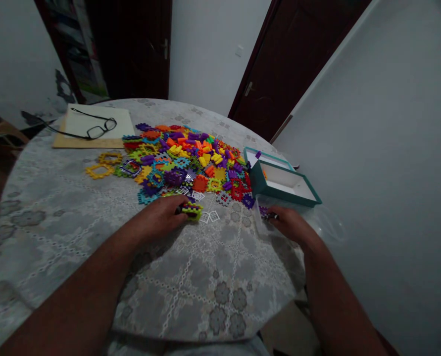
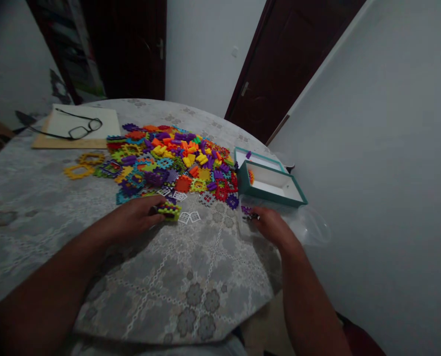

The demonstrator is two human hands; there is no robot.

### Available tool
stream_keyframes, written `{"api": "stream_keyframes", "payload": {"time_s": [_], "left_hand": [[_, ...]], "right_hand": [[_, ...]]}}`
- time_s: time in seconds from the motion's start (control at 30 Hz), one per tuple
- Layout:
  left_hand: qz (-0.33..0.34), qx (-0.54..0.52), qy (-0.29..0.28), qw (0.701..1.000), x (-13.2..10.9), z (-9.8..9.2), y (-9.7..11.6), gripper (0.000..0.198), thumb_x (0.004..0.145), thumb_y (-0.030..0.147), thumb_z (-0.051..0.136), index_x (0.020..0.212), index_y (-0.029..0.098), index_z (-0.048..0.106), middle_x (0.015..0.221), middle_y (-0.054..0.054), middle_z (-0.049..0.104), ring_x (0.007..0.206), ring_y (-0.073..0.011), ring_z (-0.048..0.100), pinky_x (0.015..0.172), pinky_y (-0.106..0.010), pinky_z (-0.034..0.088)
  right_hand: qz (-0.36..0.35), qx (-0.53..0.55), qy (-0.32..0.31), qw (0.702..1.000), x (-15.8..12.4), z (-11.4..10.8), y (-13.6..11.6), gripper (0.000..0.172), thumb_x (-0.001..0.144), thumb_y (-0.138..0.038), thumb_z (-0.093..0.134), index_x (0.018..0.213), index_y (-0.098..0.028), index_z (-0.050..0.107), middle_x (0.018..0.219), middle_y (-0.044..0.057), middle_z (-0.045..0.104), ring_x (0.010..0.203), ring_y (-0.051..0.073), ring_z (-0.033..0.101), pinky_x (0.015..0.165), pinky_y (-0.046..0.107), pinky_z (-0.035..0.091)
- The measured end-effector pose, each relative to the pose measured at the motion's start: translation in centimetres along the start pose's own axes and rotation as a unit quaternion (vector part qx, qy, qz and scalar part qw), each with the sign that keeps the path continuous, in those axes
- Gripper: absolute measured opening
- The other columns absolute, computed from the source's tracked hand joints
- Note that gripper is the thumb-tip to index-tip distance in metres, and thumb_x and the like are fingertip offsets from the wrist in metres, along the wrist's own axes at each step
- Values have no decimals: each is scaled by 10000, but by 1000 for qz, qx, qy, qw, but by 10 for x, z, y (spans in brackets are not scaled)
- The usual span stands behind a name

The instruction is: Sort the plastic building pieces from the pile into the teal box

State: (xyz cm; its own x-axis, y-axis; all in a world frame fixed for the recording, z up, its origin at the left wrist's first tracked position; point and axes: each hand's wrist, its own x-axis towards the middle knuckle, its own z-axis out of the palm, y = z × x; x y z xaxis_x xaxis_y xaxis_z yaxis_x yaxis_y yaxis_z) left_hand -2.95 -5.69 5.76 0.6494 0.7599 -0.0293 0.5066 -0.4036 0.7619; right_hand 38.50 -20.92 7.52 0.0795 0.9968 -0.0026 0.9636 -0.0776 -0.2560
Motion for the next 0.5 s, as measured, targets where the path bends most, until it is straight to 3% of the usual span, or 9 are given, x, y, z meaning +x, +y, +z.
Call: {"api": "stream_keyframes", "payload": {"time_s": [0.07,0.17,0.27,0.4,0.5], "left_hand": [[6,6,-2,1000,-1,-1,2,138,859,275,655,972,290,733,1006,-38,777,954,-267,687,829,-343,485],[17,18,-10,1000,-3,-1,2,156,862,276,633,981,285,733,1026,-45,778,954,-268,688,846,-349,500],[25,19,-12,999,-4,-1,-1,161,870,273,615,984,283,728,1028,-46,778,946,-268,690,845,-352,510],[27,15,-16,999,-4,0,-2,157,876,251,623,987,278,730,1032,-52,778,951,-271,691,840,-354,510],[15,15,-20,1000,-4,0,-1,164,896,239,617,1015,271,727,1062,-53,781,984,-272,691,844,-348,501]], "right_hand": [[4,5,23,1000,4,5,1,247,901,-196,632,1079,-238,798,1042,78,820,841,245,738,808,366,561],[42,-11,119,992,9,6,-5,246,927,-242,615,1098,-204,787,1106,136,800,894,277,744,880,425,580],[15,-1,173,985,8,5,-28,228,987,-271,575,1094,-222,771,1110,142,787,966,286,748,922,427,579],[-88,55,92,990,10,13,-81,196,1040,-262,584,1146,-232,746,1080,102,780,908,237,738,869,367,572],[-108,53,45,992,25,23,-114,184,1044,-218,609,1179,-207,732,1109,109,771,942,233,729,889,364,563]]}}
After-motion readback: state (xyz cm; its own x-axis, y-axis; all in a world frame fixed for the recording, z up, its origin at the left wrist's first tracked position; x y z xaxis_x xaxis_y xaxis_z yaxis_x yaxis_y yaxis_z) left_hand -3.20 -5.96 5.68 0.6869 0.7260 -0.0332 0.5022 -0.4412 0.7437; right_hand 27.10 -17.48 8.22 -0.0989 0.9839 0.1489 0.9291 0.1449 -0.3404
